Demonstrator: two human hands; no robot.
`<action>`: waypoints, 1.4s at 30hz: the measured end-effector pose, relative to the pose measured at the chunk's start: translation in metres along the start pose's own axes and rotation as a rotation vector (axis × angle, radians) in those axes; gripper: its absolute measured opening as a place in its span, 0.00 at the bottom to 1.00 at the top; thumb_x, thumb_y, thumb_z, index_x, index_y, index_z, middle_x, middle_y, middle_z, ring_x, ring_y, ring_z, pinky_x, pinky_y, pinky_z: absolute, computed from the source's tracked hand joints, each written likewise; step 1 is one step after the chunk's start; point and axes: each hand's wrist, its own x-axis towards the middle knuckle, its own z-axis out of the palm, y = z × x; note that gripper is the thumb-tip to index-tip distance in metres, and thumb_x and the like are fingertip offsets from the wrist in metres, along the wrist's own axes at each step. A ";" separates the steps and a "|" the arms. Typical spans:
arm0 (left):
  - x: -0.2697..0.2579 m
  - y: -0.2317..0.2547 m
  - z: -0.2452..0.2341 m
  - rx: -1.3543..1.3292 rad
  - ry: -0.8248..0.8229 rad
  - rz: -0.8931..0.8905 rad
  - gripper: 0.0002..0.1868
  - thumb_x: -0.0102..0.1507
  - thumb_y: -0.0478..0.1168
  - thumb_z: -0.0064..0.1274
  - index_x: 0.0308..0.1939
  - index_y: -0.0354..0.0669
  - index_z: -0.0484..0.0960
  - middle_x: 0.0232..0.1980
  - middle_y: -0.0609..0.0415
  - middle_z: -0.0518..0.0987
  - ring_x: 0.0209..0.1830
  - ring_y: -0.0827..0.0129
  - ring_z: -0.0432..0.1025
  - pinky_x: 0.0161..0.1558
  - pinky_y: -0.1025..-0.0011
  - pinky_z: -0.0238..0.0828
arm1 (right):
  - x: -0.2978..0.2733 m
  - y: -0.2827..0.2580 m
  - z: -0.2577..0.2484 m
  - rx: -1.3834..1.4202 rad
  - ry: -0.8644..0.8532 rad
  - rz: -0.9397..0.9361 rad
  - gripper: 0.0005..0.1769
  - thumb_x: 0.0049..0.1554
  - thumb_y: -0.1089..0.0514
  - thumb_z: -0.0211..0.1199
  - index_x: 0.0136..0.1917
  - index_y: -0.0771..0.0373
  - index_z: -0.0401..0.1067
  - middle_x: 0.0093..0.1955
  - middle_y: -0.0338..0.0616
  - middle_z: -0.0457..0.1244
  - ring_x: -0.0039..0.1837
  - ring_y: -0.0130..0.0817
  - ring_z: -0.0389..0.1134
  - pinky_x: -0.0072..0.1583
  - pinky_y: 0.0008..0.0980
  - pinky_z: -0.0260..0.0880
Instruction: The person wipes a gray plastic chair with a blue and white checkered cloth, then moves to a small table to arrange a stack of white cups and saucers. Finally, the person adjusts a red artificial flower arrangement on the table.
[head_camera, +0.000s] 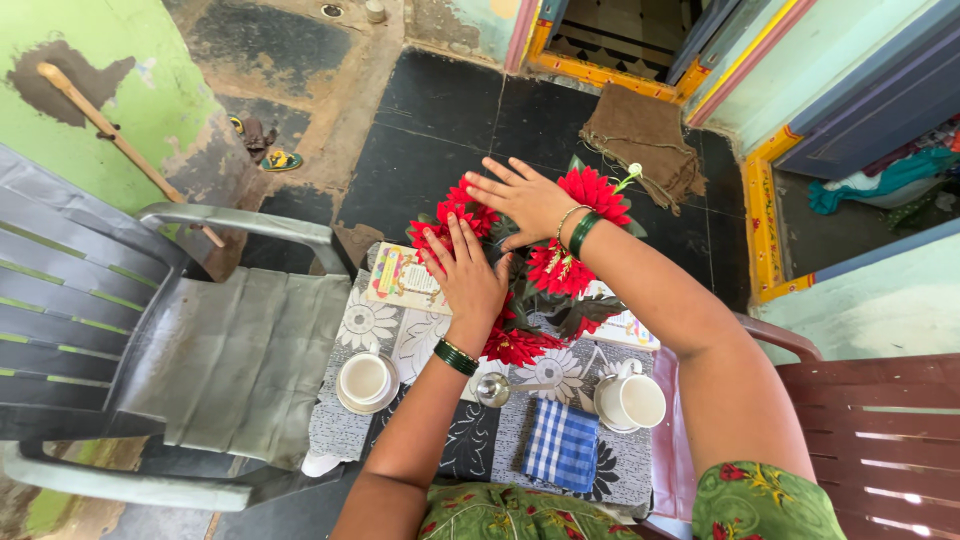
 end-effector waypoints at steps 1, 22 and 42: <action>0.000 -0.001 0.000 0.010 -0.005 -0.013 0.50 0.63 0.63 0.52 0.76 0.28 0.58 0.82 0.42 0.50 0.81 0.30 0.37 0.75 0.36 0.27 | 0.003 0.000 0.004 -0.029 -0.023 -0.011 0.65 0.40 0.28 0.72 0.82 0.53 0.50 0.86 0.39 0.39 0.85 0.46 0.34 0.78 0.54 0.39; 0.020 0.003 0.000 -0.008 -0.096 0.037 0.50 0.62 0.61 0.54 0.76 0.30 0.56 0.83 0.44 0.47 0.81 0.32 0.34 0.74 0.33 0.26 | -0.092 0.019 0.041 0.076 -0.132 0.198 0.64 0.44 0.25 0.69 0.81 0.53 0.47 0.82 0.39 0.49 0.85 0.46 0.35 0.79 0.56 0.34; 0.032 0.026 0.016 -0.013 -0.106 0.152 0.50 0.61 0.59 0.58 0.76 0.30 0.57 0.83 0.44 0.46 0.83 0.37 0.33 0.76 0.35 0.27 | -0.067 0.014 0.041 0.228 0.080 0.414 0.55 0.48 0.30 0.70 0.78 0.61 0.59 0.56 0.48 0.66 0.64 0.47 0.62 0.75 0.46 0.54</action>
